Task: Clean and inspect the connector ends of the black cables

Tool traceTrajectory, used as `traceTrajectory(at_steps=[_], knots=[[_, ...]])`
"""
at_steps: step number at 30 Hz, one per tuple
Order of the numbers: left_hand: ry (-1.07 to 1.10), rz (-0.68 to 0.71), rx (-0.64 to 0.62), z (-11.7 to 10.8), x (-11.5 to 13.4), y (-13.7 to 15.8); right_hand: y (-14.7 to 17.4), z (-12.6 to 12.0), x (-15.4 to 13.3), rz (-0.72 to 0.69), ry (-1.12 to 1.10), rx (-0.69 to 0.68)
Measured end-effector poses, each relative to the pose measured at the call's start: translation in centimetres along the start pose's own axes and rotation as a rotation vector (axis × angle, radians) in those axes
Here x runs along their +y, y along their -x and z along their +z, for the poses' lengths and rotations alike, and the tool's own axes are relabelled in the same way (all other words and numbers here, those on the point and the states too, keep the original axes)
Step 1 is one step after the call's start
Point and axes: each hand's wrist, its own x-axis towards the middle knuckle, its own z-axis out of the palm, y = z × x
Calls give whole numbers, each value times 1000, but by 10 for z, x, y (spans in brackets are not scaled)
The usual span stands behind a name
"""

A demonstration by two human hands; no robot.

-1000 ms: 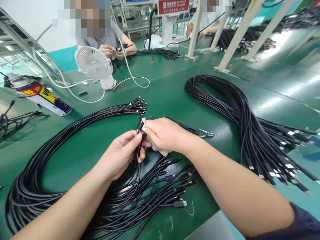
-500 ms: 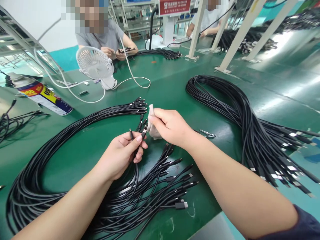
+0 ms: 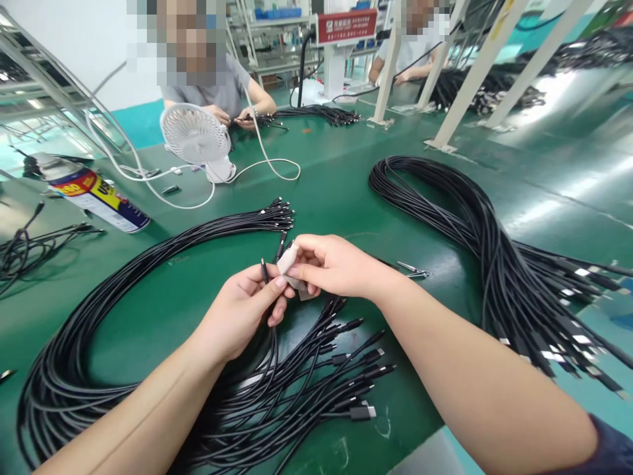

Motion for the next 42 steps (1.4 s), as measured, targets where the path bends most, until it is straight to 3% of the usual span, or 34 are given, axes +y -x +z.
traceTrajectory(at_steps=[8, 13, 17, 23, 29, 38, 42], knots=[[-28, -21, -38, -2, 4, 0, 0, 1, -4, -112, -20, 5], [-29, -86, -42, -2, 5, -1, 1, 0, -9, -92, 237, 58], [88, -131, -53, -1, 7, 0, 3, -3, -12, -86, 359, 32], [149, -203, -91, -1, 8, 1, 5, -7, -10, -92, 319, -43], [130, -211, -85, 0, 8, 1, 2, 1, -10, -76, 334, 61], [113, -198, -64, -2, 7, 1, 5, -4, -10, -32, 150, -41], [41, -181, -57, -1, 6, 0, 2, 2, -3, 20, 117, 23]])
